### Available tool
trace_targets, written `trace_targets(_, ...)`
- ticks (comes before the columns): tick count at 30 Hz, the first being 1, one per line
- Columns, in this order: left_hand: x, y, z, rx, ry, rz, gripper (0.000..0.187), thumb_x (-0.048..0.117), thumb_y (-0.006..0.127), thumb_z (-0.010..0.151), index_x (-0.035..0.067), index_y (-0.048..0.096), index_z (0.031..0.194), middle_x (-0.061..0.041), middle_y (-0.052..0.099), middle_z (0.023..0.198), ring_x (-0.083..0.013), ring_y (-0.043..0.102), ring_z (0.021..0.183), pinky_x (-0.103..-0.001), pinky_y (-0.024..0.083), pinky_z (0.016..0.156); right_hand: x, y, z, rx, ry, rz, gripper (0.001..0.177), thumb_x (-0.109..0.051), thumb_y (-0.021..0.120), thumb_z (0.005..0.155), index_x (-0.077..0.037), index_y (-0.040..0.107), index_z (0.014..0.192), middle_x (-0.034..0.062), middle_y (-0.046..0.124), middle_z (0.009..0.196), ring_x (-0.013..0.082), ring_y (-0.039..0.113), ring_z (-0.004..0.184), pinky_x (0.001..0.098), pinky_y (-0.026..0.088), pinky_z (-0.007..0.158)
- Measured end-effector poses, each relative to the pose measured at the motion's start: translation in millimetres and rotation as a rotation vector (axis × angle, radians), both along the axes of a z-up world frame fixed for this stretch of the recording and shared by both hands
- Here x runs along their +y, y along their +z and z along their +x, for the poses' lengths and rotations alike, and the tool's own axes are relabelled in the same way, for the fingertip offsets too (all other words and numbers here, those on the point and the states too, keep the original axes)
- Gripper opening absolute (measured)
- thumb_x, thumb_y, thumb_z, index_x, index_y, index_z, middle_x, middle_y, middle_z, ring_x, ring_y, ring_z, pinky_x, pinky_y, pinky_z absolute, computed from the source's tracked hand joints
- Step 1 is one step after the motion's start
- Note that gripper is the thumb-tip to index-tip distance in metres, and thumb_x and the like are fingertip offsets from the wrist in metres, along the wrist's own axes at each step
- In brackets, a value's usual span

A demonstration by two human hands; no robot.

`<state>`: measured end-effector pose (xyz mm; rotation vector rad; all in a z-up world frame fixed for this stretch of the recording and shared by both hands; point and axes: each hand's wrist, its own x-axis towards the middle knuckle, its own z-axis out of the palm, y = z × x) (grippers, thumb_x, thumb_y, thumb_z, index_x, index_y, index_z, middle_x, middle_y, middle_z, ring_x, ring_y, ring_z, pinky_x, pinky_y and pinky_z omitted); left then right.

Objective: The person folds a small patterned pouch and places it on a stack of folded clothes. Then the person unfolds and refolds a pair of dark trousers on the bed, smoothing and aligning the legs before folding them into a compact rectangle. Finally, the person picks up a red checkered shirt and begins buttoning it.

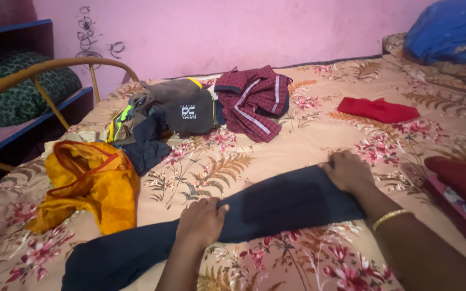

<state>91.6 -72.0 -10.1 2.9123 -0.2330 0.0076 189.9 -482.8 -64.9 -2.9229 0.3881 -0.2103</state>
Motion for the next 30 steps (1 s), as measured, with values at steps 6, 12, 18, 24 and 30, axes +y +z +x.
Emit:
trace_targets(6,-2,-2,2,-0.044,-0.014,-0.002,0.051,0.049,0.043,0.1,0.011,0.062,0.127,-0.017,0.066,0.123,-0.0362,0.061,0.118,-0.05,0.046,0.102,-35,-6,13,-0.164,-0.236,0.32,0.046,-0.053,0.07,0.089,-0.013,0.082,0.11,0.0195,0.078,0.111,0.0368,0.073,0.106,0.047,0.055,0.095)
trace_targets(12,-1,-3,2,-0.046,-0.025,-0.003,0.05,0.049,0.044,0.1,0.01,0.062,0.126,-0.017,0.066,0.122,-0.0361,0.061,0.117,-0.05,0.046,0.1,-39,-10,23,-0.043,-0.187,0.415,0.05,-0.055,0.078,0.082,-0.009,0.081,0.101,0.0188,0.078,0.099,0.0344,0.075,0.098,0.045,0.054,0.091)
trace_targets(18,-1,-3,3,-0.018,-0.007,0.009,0.049,0.048,0.043,0.1,0.011,0.063,0.126,-0.015,0.066,0.124,-0.0348,0.061,0.119,-0.049,0.046,0.103,-57,-23,40,-0.085,-0.167,0.494,0.046,-0.048,0.074,0.089,-0.004,0.083,0.098,0.0227,0.08,0.095,0.0381,0.077,0.093,0.0477,0.056,0.087)
trace_targets(24,0,-8,5,-0.091,-0.025,-0.034,0.05,0.048,0.045,0.098,0.01,0.063,0.126,-0.016,0.065,0.123,-0.0365,0.06,0.116,-0.051,0.046,0.1,-58,-29,51,-0.087,-0.233,0.298,0.043,-0.047,0.077,0.086,-0.008,0.08,0.105,0.0206,0.077,0.109,0.037,0.072,0.107,0.0474,0.055,0.094)
trace_targets(30,-1,-7,3,-0.128,-0.029,-0.034,0.048,0.047,0.045,0.099,0.011,0.064,0.125,-0.018,0.065,0.123,-0.038,0.061,0.116,-0.052,0.046,0.1,-18,-2,29,-0.146,-0.223,0.229,0.037,-0.041,0.063,0.097,-0.014,0.071,0.12,0.019,0.072,0.119,0.0396,0.066,0.115,0.0518,0.051,0.097)
